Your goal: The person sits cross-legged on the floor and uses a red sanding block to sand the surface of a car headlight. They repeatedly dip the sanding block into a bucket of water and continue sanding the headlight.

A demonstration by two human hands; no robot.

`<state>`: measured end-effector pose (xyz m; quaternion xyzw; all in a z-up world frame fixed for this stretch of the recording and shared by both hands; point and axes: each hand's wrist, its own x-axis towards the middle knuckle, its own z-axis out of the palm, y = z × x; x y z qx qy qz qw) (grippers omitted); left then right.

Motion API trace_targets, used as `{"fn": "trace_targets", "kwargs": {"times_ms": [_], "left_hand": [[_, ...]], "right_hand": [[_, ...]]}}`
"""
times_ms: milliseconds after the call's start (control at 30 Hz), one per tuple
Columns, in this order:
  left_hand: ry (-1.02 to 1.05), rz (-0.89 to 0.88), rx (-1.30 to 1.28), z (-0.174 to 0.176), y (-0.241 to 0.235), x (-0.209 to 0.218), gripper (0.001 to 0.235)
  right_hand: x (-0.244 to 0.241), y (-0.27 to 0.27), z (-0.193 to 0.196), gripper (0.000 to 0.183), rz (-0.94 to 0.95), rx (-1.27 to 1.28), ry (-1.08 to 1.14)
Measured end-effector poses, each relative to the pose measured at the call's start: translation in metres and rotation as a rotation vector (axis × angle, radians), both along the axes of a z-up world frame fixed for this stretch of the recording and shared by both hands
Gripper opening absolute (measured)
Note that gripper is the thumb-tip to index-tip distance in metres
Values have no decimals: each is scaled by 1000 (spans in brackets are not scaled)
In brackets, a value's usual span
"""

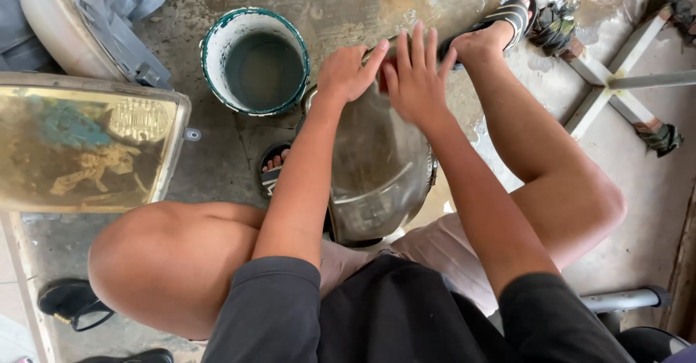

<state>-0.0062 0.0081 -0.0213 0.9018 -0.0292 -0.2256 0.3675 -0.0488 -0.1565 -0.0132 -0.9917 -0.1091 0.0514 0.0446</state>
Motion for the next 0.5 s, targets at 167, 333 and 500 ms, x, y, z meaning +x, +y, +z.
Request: {"fn": "trace_targets", "kwargs": {"times_ms": [167,333,500], "left_hand": [[87,62,-116,10,4,3,66],[59,58,-82,0,3,2,66],[28,27,-32,-5,1,0,71]], "right_hand": [[45,16,5,69,-75,69,255],[-61,-9,22,62,63,-15,82],[-61,-17,8,65,79,-82,68]]}}
